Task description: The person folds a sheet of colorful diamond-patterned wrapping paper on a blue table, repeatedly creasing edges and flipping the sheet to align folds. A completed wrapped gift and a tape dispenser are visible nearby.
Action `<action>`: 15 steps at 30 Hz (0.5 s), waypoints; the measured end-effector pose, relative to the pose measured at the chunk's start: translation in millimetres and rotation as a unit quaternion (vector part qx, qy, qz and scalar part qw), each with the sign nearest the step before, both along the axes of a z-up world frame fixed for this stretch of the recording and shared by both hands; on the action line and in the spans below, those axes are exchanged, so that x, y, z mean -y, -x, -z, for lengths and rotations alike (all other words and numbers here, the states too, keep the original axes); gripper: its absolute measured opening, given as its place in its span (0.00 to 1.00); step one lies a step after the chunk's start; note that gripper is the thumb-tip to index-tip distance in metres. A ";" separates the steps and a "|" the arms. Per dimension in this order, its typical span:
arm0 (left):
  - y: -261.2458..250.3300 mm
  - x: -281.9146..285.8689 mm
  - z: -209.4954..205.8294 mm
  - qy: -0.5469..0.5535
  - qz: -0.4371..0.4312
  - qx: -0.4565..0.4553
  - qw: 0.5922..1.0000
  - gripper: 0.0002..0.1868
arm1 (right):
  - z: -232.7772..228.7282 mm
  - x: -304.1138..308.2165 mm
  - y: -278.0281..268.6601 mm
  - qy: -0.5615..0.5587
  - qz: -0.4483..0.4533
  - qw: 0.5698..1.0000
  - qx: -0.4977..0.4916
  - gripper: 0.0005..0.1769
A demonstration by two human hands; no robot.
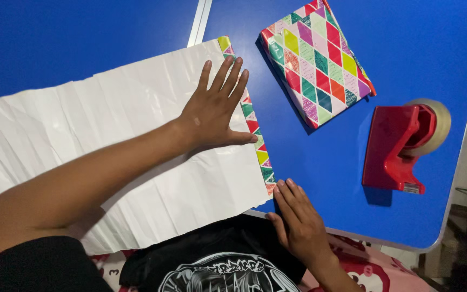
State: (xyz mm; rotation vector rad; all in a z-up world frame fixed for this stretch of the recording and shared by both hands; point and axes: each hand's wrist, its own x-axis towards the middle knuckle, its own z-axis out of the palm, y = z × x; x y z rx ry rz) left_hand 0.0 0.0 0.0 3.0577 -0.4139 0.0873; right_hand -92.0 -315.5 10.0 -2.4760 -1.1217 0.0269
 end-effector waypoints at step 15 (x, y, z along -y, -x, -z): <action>25.0 -13.9 12.2 -0.026 0.115 0.101 0.988 0.48 | -10.4 -33.2 11.7 -0.075 -0.042 0.996 -0.003 0.16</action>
